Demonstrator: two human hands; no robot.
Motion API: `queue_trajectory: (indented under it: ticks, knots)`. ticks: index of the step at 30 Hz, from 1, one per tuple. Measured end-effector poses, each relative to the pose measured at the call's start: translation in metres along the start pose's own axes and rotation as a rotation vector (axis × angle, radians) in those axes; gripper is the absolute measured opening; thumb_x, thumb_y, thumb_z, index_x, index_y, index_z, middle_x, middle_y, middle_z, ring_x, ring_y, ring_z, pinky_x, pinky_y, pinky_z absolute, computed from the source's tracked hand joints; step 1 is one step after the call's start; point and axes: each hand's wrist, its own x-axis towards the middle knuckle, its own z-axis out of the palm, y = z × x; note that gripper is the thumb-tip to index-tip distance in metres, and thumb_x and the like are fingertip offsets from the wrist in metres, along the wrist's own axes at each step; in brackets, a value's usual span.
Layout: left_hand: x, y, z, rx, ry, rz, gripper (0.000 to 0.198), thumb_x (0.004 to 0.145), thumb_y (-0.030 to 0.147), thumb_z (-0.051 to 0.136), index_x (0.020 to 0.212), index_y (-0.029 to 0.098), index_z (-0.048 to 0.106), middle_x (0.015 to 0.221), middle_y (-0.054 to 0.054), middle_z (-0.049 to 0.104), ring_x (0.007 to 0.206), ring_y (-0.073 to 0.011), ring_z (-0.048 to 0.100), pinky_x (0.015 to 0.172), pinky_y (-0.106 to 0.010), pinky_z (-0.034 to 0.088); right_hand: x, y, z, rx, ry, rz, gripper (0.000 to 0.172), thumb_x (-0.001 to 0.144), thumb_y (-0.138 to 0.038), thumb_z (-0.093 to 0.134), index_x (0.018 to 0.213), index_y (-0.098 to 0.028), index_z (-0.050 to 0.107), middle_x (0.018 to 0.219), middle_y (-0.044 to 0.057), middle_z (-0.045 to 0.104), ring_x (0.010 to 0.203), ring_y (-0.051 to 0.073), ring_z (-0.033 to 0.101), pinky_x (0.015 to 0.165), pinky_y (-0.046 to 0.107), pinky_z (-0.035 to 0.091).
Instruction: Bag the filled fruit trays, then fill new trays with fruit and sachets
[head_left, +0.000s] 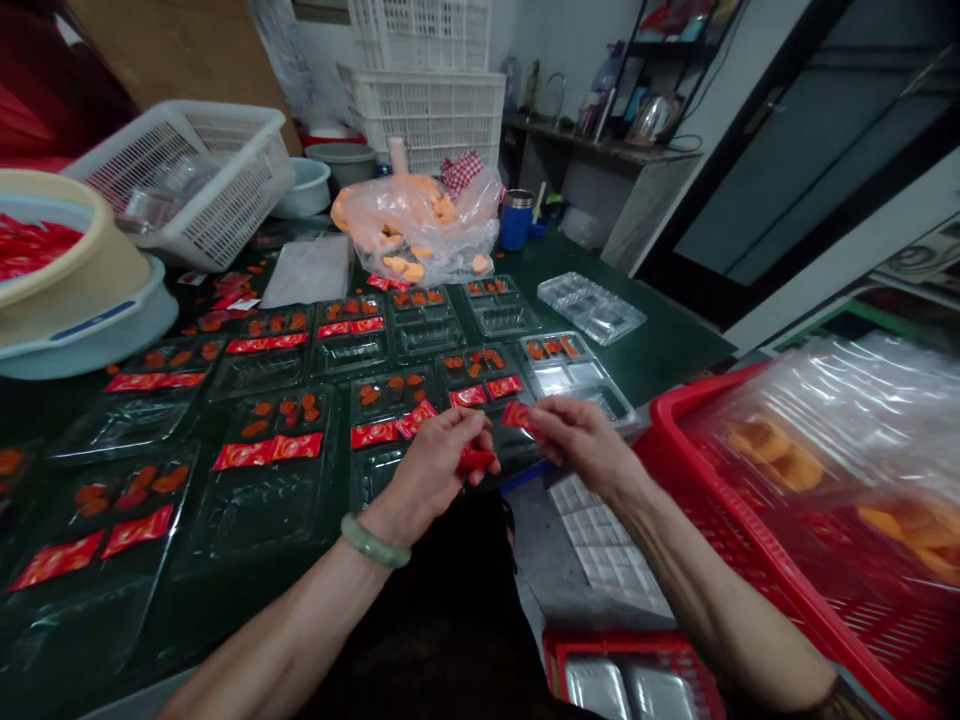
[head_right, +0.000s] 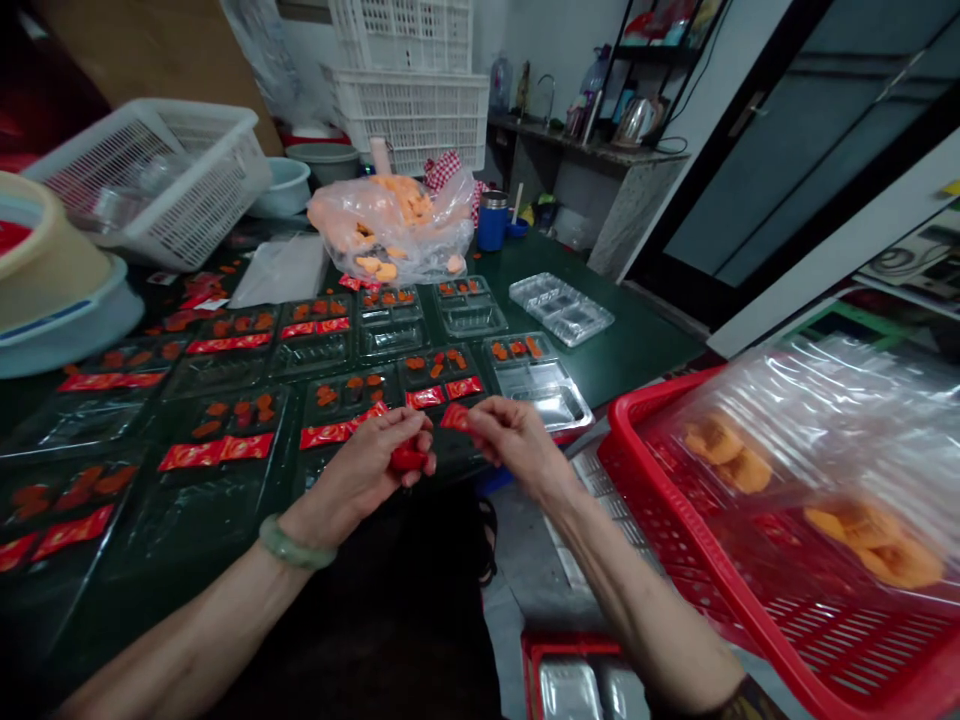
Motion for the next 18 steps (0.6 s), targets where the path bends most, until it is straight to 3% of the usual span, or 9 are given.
queue_trajectory:
  ticks: [3,5,7,10,11,13,14,16,18]
  knots:
    - [0.001,0.007,-0.003,-0.281,0.100,-0.101,0.006,0.078,0.016,0.053,0.075,0.011,0.056,0.067,-0.005,0.058,0.059,-0.0153,0.062,0.045,-0.021,0.045,0.036,0.000,-0.036,-0.487,0.188,-0.049,0.022,0.081,-0.031,0.044,0.066,-0.017,0.053,0.057,-0.003,0.049,0.049,0.008,0.041,0.047,0.021,0.030]
    - [0.000,0.013,-0.004,-0.398,0.127,-0.117,0.006,0.075,0.009,0.051,0.075,0.011,0.057,0.072,-0.007,0.060,0.068,-0.0182,0.065,0.055,-0.026,0.051,0.065,0.000,-0.058,-0.775,0.215,-0.034,0.019,0.079,-0.021,0.044,0.063,-0.017,0.053,0.059,-0.002,0.051,0.053,0.009,0.044,0.051,0.022,0.032]
    - [-0.001,0.017,-0.003,-0.459,0.110,-0.112,0.013,0.072,0.003,0.049,0.075,0.010,0.058,0.075,-0.008,0.062,0.074,-0.0193,0.065,0.062,-0.028,0.053,0.090,0.001,-0.069,-0.902,0.184,0.011,0.015,0.072,-0.015,0.052,0.057,-0.017,0.054,0.058,0.000,0.053,0.056,0.012,0.048,0.054,0.024,0.034]
    - [0.003,0.018,-0.002,-0.496,0.054,-0.095,0.020,0.068,-0.004,0.045,0.075,0.009,0.058,0.080,-0.009,0.063,0.080,-0.0193,0.065,0.068,-0.027,0.053,0.101,0.000,-0.062,-1.002,0.218,0.045,0.006,0.066,-0.014,0.060,0.061,-0.017,0.059,0.066,0.004,0.058,0.065,0.018,0.053,0.058,0.028,0.036]
    - [0.005,0.018,-0.002,-0.504,0.047,-0.089,0.022,0.067,-0.005,0.044,0.075,0.009,0.058,0.080,-0.009,0.063,0.080,-0.0190,0.065,0.070,-0.027,0.053,0.096,-0.002,-0.055,-1.032,0.270,0.000,0.001,0.068,-0.016,0.061,0.067,-0.017,0.061,0.072,0.006,0.059,0.070,0.020,0.054,0.060,0.029,0.037]
    - [0.009,0.015,-0.001,-0.517,0.049,-0.077,0.024,0.066,-0.007,0.043,0.074,0.010,0.058,0.079,-0.009,0.063,0.079,-0.0178,0.065,0.074,-0.028,0.052,0.077,-0.008,-0.037,-1.002,0.309,-0.204,0.011,0.074,-0.024,0.060,0.082,-0.017,0.062,0.081,0.007,0.059,0.074,0.020,0.054,0.062,0.030,0.039]
    - [0.011,0.014,0.000,-0.523,0.048,-0.069,0.024,0.065,-0.007,0.043,0.073,0.010,0.058,0.077,-0.007,0.063,0.077,-0.0164,0.064,0.075,-0.028,0.051,0.064,-0.012,-0.026,-0.945,0.254,-0.345,0.017,0.076,-0.028,0.060,0.089,-0.018,0.061,0.083,0.007,0.059,0.073,0.018,0.054,0.062,0.029,0.041]
    - [0.014,0.011,0.002,-0.522,0.029,-0.041,0.026,0.064,-0.008,0.042,0.068,0.011,0.058,0.072,-0.004,0.062,0.070,-0.0129,0.063,0.074,-0.025,0.050,0.037,-0.019,-0.005,-0.786,-0.031,-0.576,0.026,0.079,-0.029,0.059,0.103,-0.020,0.059,0.089,0.006,0.060,0.074,0.016,0.056,0.064,0.028,0.044]
    - [0.015,0.010,0.006,-0.491,-0.011,-0.031,0.027,0.063,-0.009,0.041,0.065,0.013,0.057,0.067,-0.001,0.060,0.063,-0.0097,0.059,0.070,-0.022,0.049,0.015,-0.023,0.013,-0.722,-0.232,-0.690,0.030,0.082,-0.024,0.057,0.112,-0.022,0.056,0.101,0.007,0.058,0.083,0.017,0.057,0.070,0.029,0.046]
